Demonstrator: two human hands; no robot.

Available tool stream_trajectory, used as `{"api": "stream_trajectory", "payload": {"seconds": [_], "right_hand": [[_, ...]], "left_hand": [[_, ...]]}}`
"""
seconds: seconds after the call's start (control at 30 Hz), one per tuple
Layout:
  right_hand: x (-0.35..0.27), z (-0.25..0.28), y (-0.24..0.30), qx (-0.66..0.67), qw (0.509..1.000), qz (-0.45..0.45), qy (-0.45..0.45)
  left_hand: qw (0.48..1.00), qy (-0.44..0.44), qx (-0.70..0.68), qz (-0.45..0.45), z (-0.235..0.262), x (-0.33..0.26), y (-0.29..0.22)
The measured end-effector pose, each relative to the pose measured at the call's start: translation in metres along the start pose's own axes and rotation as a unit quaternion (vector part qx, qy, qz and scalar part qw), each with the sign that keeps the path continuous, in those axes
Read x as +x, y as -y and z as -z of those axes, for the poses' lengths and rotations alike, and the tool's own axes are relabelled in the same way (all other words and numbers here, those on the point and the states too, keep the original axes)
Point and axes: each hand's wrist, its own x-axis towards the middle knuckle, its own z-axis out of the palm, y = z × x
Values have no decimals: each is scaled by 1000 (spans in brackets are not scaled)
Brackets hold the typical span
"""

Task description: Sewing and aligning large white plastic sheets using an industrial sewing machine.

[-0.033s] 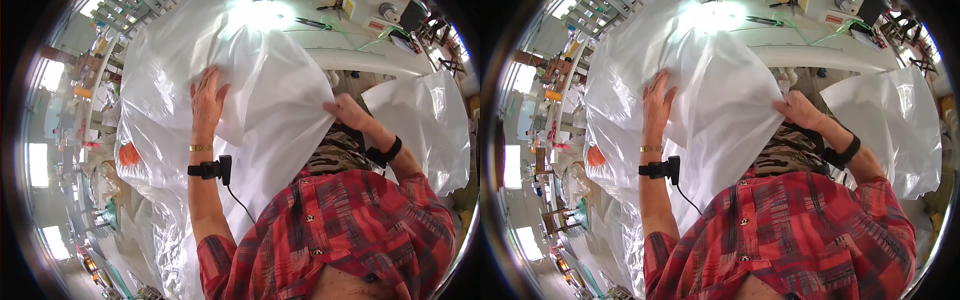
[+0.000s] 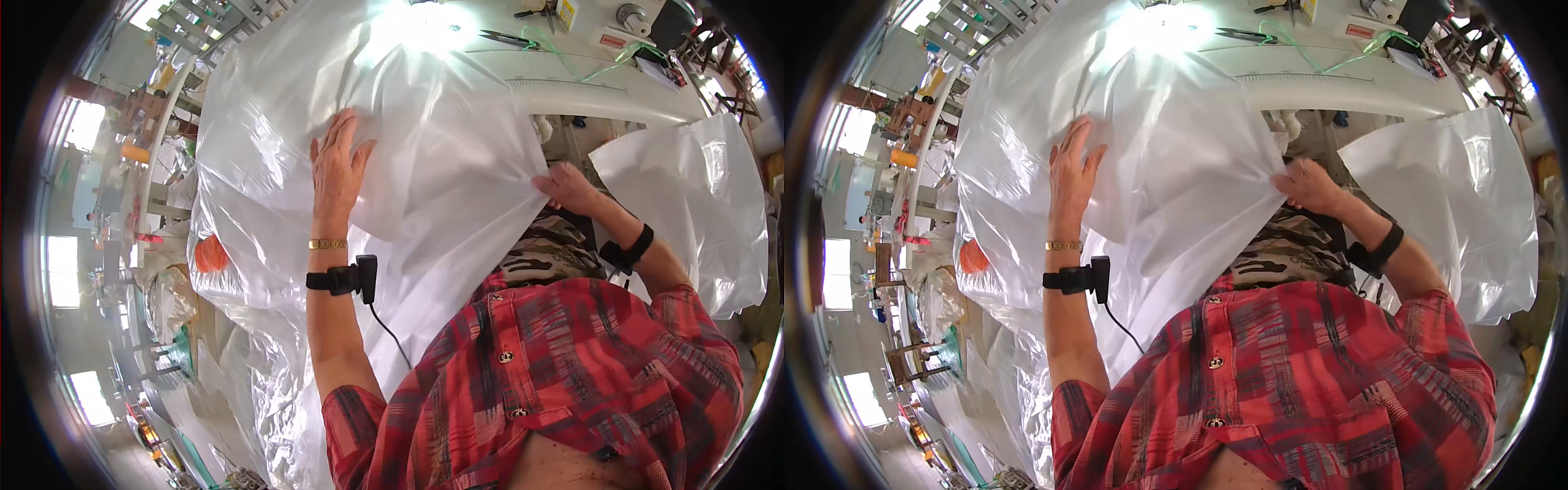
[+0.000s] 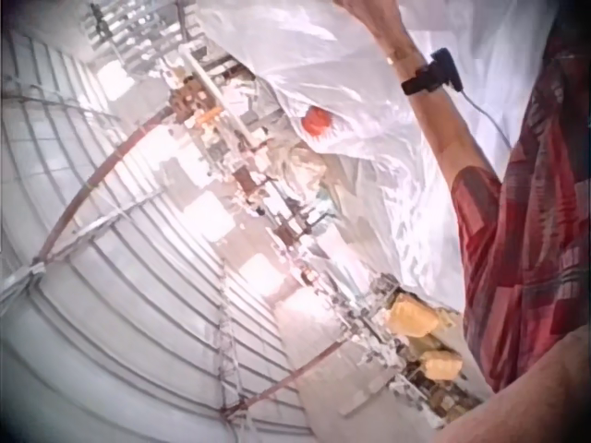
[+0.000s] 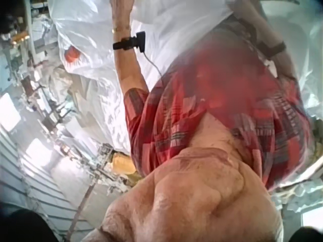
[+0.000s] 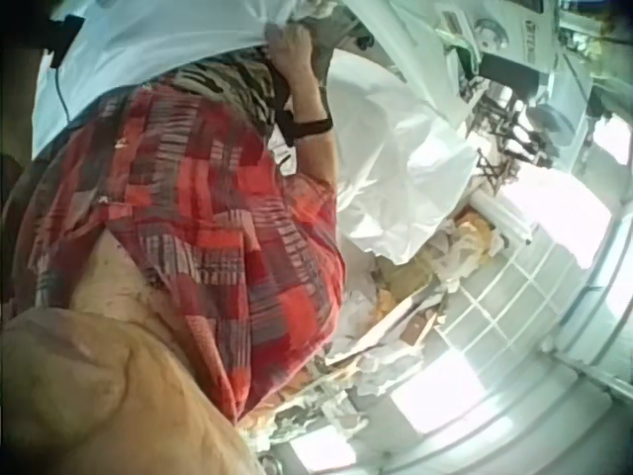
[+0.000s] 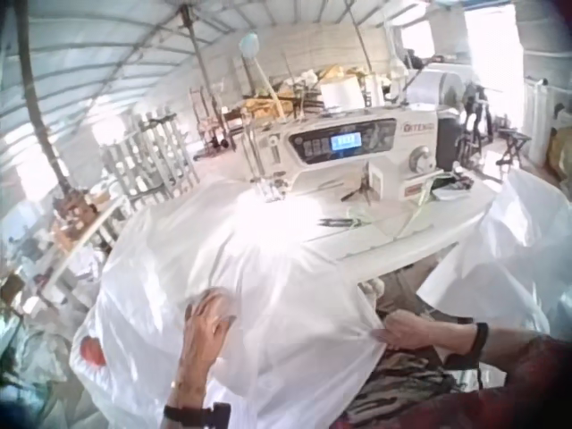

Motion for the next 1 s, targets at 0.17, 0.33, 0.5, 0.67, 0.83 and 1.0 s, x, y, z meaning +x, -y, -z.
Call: {"api": "stream_trajectory", "payload": {"seconds": [0.17,0.33,0.5,0.67,0.83,1.0], "right_hand": [[14,-12,-18,-275,951,82,-118],[16,-12,36,-381,758,366,-383],[27,-43,65,-433,755,477,-124],[60,-62,75,-187,936,283,91],[83,-73,106,417,898,139,11],[83,-95,123,426,904,32,33]], "left_hand": [[993,37,-102,51,18,6,-16],[997,3,-81,-10,35,-9,-71],[994,49,30,-97,35,-39,-133],[994,-48,98,-31,54,-39,-113],[984,-143,109,-6,98,-30,-86],[989,-138,40,19,120,-14,-94]]}}
